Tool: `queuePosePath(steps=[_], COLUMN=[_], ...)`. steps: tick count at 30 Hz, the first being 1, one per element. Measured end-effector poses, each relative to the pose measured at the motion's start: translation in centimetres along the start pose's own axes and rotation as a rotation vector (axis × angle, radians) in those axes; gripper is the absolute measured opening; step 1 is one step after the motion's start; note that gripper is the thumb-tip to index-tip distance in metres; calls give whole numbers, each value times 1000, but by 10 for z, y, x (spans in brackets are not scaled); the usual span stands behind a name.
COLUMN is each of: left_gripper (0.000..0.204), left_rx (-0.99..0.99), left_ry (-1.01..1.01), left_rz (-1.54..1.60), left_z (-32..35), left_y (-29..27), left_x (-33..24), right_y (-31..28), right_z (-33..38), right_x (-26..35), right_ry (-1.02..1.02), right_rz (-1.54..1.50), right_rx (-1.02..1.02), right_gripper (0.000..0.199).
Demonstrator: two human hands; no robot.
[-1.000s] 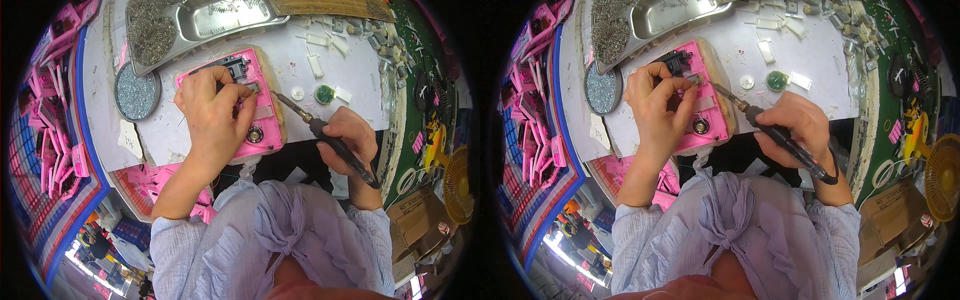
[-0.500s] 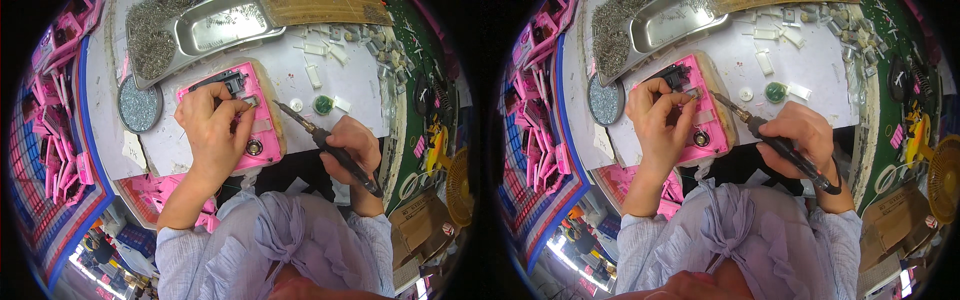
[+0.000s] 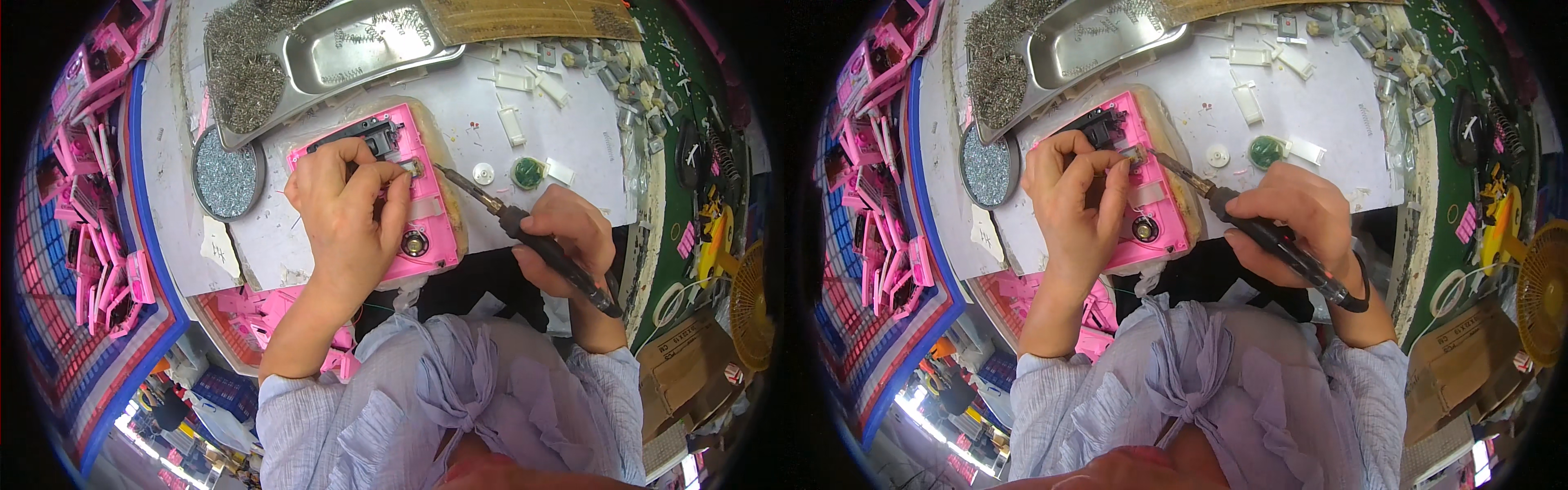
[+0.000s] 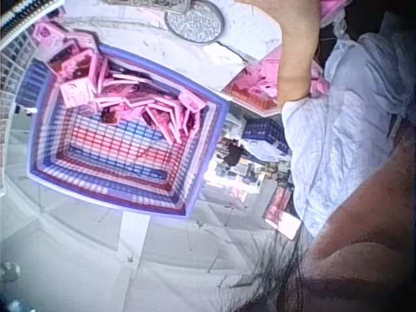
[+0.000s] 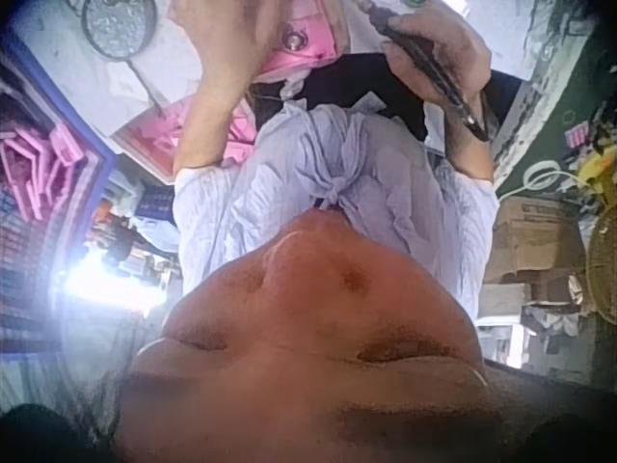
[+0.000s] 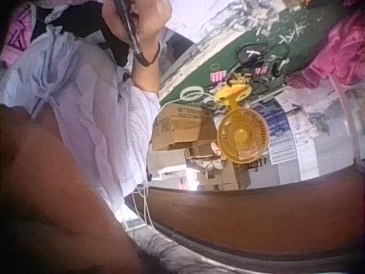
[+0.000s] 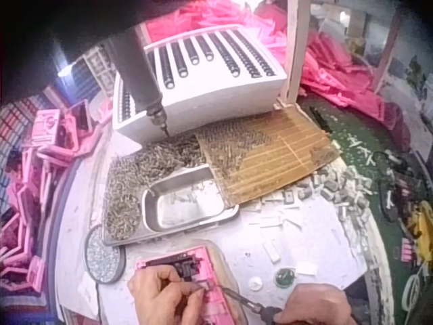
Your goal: The recorder is assembling a pink plastic electronic toy, involving soldering wires, placing internal components, and using a power screwdriver to secure the casing.
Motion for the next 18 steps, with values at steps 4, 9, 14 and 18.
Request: queuePosePath(steps=[4, 9, 14, 18], left_gripper=[13, 12, 15, 16], left_rx=[11, 34, 57, 62], left_ry=[8, 10, 37, 43], left_rz=[-57, -57, -69, -82], left_z=[-4, -4, -6, -7], left_y=[1, 1, -3, -5], left_x=[-3, -1, 0, -1], right_y=[9, 13, 16, 17], right_z=[-1, -5, -7, -8], right_x=[-7, -11, -12, -12], right_ry=[3, 19, 27, 37], right_rz=[-1, -20, -25, -22], right_rx=[-18, 10, -6, 23], right_gripper=[36, 36, 34, 33])
Point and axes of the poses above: each hand's wrist, its own z-axis away from the middle knuckle, its own y-axis out of the palm, x = y × z, the point moved 2 cm from there along -z, towards the middle knuckle
